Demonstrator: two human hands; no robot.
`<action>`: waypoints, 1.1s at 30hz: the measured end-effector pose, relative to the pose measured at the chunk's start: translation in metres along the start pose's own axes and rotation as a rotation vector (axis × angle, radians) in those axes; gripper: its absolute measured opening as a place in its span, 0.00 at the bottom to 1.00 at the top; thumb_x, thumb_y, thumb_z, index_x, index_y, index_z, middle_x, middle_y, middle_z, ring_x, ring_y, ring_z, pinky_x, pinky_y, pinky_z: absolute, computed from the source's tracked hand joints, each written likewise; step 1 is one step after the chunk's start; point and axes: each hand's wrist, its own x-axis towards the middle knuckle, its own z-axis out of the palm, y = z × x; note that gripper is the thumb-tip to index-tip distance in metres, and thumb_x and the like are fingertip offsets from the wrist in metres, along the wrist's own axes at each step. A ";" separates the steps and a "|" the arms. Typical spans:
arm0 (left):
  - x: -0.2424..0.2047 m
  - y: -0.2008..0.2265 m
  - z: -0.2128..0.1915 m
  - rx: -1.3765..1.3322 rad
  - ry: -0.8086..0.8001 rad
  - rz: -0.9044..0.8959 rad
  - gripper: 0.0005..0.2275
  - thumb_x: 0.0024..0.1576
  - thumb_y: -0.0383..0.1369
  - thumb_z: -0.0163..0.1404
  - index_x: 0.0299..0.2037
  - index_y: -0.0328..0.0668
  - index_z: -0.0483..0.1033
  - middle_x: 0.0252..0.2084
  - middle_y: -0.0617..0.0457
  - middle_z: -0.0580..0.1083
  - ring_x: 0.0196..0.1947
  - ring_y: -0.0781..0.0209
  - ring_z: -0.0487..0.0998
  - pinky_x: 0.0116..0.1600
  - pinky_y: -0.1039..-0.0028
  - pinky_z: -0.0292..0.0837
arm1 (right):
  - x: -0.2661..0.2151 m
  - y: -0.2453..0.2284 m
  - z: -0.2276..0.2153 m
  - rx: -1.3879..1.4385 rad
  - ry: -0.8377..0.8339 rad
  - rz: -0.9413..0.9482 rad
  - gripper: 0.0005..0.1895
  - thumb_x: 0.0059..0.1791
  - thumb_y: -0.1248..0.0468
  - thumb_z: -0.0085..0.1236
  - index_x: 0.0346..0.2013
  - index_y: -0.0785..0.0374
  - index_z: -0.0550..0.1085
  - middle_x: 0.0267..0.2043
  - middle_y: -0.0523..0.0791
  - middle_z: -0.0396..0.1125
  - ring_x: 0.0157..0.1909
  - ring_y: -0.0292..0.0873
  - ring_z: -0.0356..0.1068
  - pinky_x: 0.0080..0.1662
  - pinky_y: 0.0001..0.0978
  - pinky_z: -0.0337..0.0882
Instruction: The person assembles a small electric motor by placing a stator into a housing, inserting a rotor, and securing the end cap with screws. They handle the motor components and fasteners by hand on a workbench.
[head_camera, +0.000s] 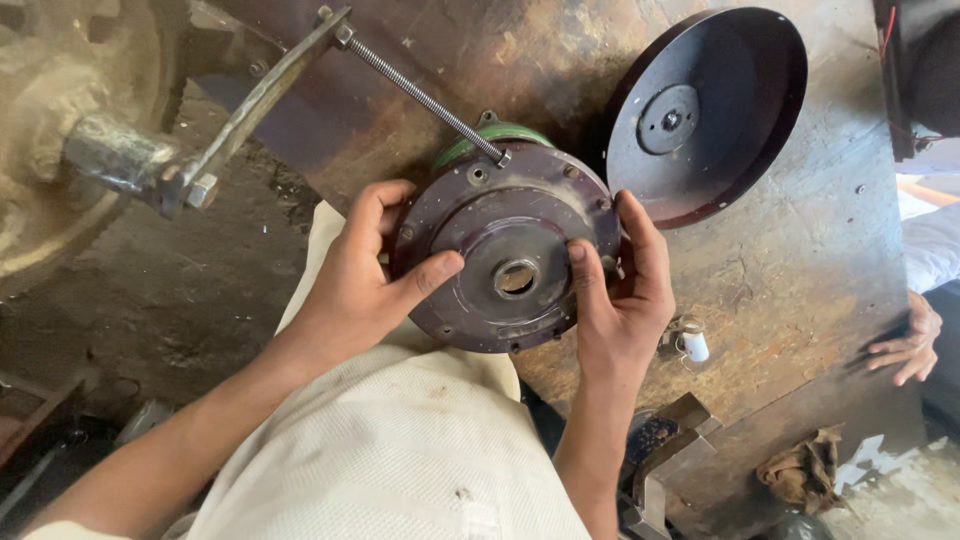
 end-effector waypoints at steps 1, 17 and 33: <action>0.000 -0.002 0.001 -0.001 0.001 0.041 0.29 0.64 0.39 0.56 0.66 0.28 0.54 0.57 0.42 0.71 0.57 0.61 0.76 0.59 0.72 0.76 | 0.000 0.000 -0.001 0.000 -0.001 0.009 0.28 0.55 0.73 0.62 0.69 0.70 0.65 0.68 0.49 0.65 0.64 0.39 0.68 0.64 0.30 0.72; 0.017 0.029 0.007 0.344 -0.282 0.282 0.12 0.70 0.32 0.44 0.60 0.45 0.73 0.56 0.53 0.76 0.44 0.62 0.78 0.49 0.72 0.78 | -0.016 0.073 -0.064 1.406 -0.316 0.230 0.27 0.54 0.48 0.58 0.48 0.74 0.68 0.42 0.53 0.65 0.38 0.54 0.68 0.35 0.44 0.67; 0.102 -0.010 -0.020 0.954 -0.314 1.243 0.22 0.62 0.28 0.57 0.67 0.52 0.69 0.47 0.62 0.77 0.44 0.67 0.80 0.48 0.77 0.79 | -0.013 0.112 -0.047 1.248 -0.165 0.061 0.29 0.40 0.47 0.67 0.45 0.62 0.70 0.35 0.43 0.65 0.25 0.42 0.66 0.23 0.34 0.59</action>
